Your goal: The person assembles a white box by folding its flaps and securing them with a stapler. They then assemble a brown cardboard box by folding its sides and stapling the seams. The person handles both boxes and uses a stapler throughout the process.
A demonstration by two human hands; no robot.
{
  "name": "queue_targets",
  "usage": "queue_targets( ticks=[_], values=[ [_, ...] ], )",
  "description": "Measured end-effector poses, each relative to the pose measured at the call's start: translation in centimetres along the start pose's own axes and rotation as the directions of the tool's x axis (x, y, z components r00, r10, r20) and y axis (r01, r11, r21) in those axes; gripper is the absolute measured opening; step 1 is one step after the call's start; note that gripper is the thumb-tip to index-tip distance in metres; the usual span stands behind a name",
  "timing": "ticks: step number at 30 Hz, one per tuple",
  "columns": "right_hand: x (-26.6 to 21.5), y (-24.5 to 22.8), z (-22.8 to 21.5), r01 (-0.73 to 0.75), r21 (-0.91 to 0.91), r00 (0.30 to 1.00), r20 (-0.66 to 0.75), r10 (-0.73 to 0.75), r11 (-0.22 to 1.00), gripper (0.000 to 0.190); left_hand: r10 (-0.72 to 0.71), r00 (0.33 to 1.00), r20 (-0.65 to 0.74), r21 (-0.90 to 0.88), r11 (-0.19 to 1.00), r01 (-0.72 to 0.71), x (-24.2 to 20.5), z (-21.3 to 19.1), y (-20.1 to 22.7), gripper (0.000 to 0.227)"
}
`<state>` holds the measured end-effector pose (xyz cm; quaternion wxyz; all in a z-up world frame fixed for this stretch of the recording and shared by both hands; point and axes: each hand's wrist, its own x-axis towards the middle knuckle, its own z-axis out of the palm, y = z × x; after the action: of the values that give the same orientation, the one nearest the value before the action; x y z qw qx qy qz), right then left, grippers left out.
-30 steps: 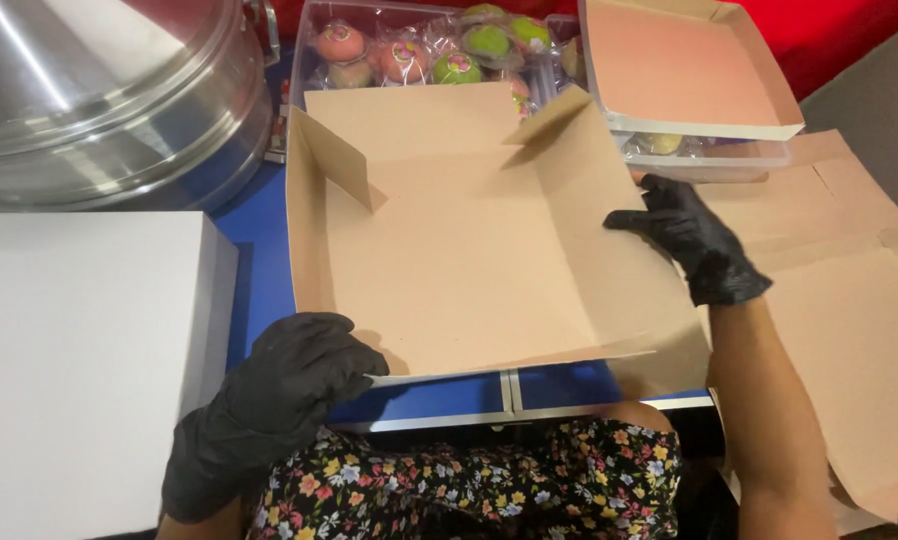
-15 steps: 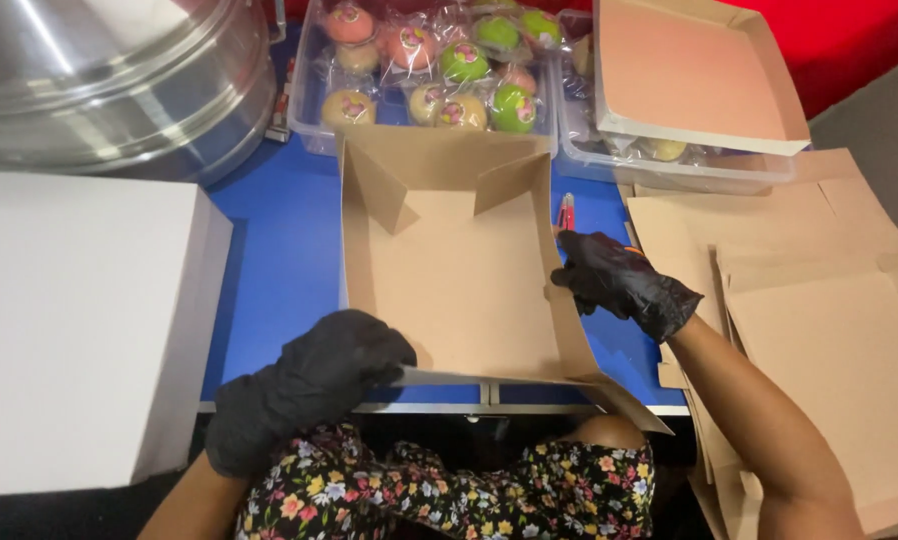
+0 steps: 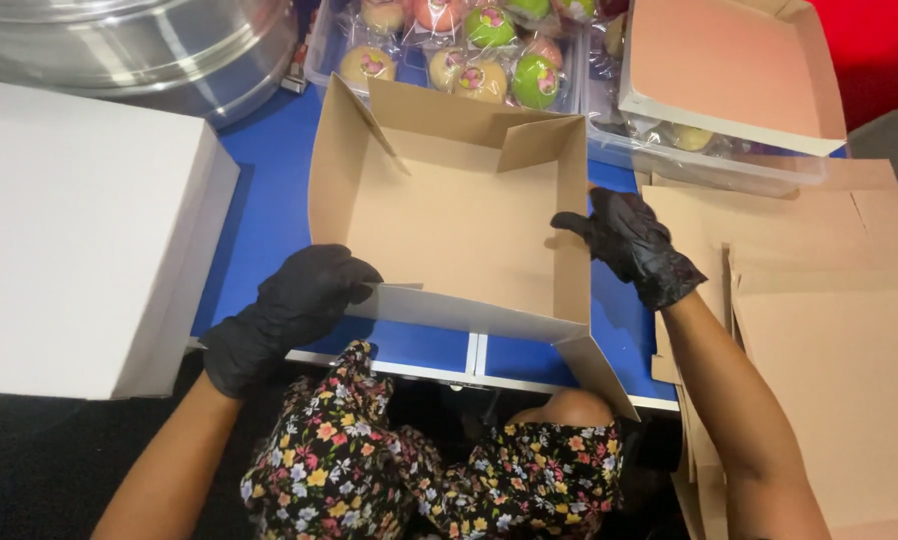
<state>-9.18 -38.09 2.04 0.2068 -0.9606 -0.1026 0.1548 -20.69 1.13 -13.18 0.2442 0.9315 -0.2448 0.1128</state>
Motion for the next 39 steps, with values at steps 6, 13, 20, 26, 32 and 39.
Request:
queue_targets(
  ticks=[6,13,20,26,32,39],
  values=[
    [-0.9,4.6,1.6,0.167,-0.563,0.832,-0.360,-0.422,0.810,0.047,0.068,0.998,0.000,-0.083,0.994,-0.068,-0.3,-1.1,1.3,0.017],
    [-4.6,-12.6,6.8,0.519,-0.002,0.854,-0.032,-0.519,0.855,0.042,0.199,0.979,0.043,-0.310,0.934,-0.177,0.2,-1.7,0.1,0.021],
    [-1.8,-11.4,17.1,0.419,0.092,0.908,-0.029,-0.418,0.903,0.031,0.272,0.956,-0.107,-0.456,0.841,-0.290,0.1,-2.0,-0.9,0.028],
    [0.1,-11.0,18.3,0.516,-0.013,0.856,0.051,-0.515,0.857,0.021,0.242,0.966,-0.090,-0.267,0.929,-0.258,-0.8,0.1,-0.5,0.034],
    [0.0,-8.6,17.8,0.614,-0.121,0.790,0.094,-0.606,0.780,0.014,0.202,0.979,0.012,-0.248,0.949,-0.193,0.0,-1.9,-1.0,0.032],
    [-3.3,-7.7,0.7,0.571,0.184,0.809,0.037,-0.586,0.800,0.025,-0.538,0.651,0.536,-0.178,0.681,0.710,5.8,-15.2,9.1,0.035]
  ],
)
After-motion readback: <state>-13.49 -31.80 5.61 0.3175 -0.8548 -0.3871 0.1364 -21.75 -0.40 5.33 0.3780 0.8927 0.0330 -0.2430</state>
